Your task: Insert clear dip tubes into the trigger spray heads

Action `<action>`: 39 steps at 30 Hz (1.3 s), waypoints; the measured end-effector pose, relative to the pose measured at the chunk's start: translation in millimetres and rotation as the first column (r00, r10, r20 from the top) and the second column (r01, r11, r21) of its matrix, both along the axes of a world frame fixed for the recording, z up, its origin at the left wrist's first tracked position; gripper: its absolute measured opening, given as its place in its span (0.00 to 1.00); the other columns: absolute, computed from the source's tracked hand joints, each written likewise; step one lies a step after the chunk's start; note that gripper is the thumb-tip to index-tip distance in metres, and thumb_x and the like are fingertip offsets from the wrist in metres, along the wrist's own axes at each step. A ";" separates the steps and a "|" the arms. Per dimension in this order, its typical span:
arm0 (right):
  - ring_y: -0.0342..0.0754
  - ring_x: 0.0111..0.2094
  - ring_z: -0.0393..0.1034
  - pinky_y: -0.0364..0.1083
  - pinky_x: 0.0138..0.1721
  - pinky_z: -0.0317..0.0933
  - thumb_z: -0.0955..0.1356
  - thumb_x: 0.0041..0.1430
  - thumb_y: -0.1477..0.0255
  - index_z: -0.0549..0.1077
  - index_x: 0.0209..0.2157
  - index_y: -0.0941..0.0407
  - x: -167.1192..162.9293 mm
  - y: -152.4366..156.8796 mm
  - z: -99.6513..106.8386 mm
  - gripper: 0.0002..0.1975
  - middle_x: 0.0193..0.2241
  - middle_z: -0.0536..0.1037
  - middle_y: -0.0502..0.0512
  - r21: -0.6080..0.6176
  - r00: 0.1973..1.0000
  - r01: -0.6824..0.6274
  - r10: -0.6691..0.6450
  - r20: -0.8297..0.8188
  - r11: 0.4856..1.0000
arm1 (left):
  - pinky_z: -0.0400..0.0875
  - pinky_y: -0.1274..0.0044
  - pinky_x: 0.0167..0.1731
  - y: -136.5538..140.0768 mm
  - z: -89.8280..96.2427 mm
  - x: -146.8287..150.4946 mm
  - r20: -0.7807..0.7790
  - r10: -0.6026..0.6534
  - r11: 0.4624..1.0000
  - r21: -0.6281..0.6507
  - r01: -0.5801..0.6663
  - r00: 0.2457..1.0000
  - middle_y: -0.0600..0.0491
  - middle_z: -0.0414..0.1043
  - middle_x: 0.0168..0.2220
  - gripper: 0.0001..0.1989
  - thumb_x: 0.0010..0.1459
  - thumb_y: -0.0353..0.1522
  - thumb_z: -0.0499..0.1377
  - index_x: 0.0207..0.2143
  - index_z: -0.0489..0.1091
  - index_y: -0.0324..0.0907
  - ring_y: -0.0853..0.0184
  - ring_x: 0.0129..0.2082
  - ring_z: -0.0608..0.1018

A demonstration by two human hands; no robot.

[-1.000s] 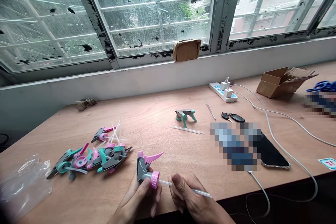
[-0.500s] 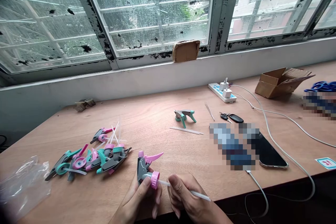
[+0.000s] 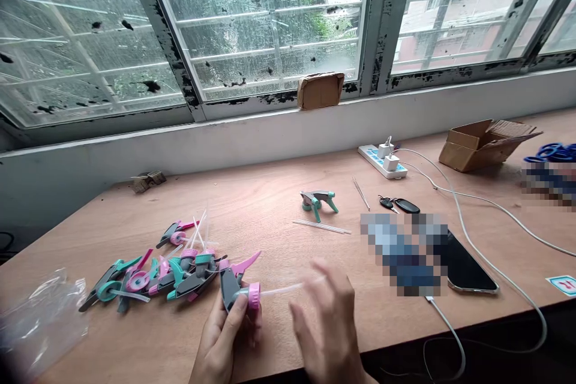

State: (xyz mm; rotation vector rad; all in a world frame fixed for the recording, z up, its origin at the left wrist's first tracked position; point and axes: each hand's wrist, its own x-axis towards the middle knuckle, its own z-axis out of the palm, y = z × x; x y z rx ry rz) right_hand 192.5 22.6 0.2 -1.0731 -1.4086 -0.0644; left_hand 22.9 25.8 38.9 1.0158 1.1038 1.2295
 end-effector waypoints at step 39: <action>0.45 0.21 0.75 0.40 0.23 0.65 0.59 0.74 0.76 0.77 0.45 0.59 -3.4 -6.5 -1.4 0.15 0.25 0.79 0.55 -0.213 0.901 -0.281 0.333 0.276 0.936 | 0.61 0.79 0.17 -4.3 -11.5 4.7 -0.144 -0.019 0.999 -0.043 0.013 0.989 0.62 0.61 0.14 0.24 0.65 0.54 0.51 0.37 0.67 0.42 0.70 0.14 0.66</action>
